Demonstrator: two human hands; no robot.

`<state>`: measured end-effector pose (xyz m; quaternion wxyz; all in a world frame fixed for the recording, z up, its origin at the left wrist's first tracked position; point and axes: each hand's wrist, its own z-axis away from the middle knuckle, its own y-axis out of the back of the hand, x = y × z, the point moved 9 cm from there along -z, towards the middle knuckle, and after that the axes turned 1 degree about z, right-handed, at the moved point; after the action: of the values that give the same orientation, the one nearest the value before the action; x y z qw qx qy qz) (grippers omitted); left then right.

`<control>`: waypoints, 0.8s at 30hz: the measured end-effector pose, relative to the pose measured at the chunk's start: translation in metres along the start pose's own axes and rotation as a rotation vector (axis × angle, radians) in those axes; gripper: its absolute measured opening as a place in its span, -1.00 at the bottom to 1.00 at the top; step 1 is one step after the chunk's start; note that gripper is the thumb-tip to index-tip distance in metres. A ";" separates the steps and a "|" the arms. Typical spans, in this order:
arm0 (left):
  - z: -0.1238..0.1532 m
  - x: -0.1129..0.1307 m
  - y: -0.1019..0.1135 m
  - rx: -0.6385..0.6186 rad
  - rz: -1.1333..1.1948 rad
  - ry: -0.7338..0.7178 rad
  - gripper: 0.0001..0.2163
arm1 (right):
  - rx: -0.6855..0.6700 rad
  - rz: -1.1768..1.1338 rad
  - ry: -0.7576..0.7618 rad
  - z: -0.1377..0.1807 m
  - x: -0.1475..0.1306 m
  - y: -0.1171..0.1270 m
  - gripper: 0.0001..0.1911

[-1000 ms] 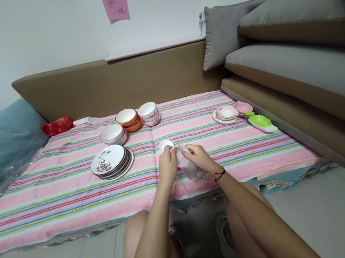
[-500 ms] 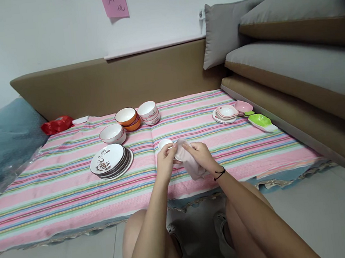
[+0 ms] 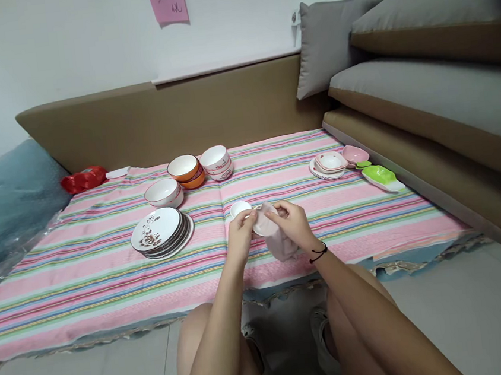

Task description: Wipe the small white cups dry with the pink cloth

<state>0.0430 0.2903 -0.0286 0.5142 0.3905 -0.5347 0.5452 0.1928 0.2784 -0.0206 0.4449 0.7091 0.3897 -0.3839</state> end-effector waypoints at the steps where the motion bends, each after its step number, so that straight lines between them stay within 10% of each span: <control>1: 0.000 0.000 -0.002 -0.015 -0.009 0.003 -0.60 | -0.004 0.025 0.001 0.001 -0.002 0.001 -0.75; 7: 0.001 -0.004 -0.006 -0.026 -0.023 0.015 -0.60 | 0.028 0.261 0.018 0.003 -0.006 0.006 -0.54; 15: 0.002 -0.007 0.004 0.069 0.059 0.003 -0.51 | -0.177 -0.215 -0.060 -0.003 0.015 -0.023 -0.69; 24: 0.000 0.003 -0.008 -0.083 -0.028 -0.033 -0.56 | 0.027 0.327 0.033 0.000 -0.004 0.008 -0.58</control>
<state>0.0505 0.2898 -0.0239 0.5286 0.3852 -0.5597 0.5089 0.1980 0.2751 -0.0141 0.4853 0.7753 0.2710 -0.2998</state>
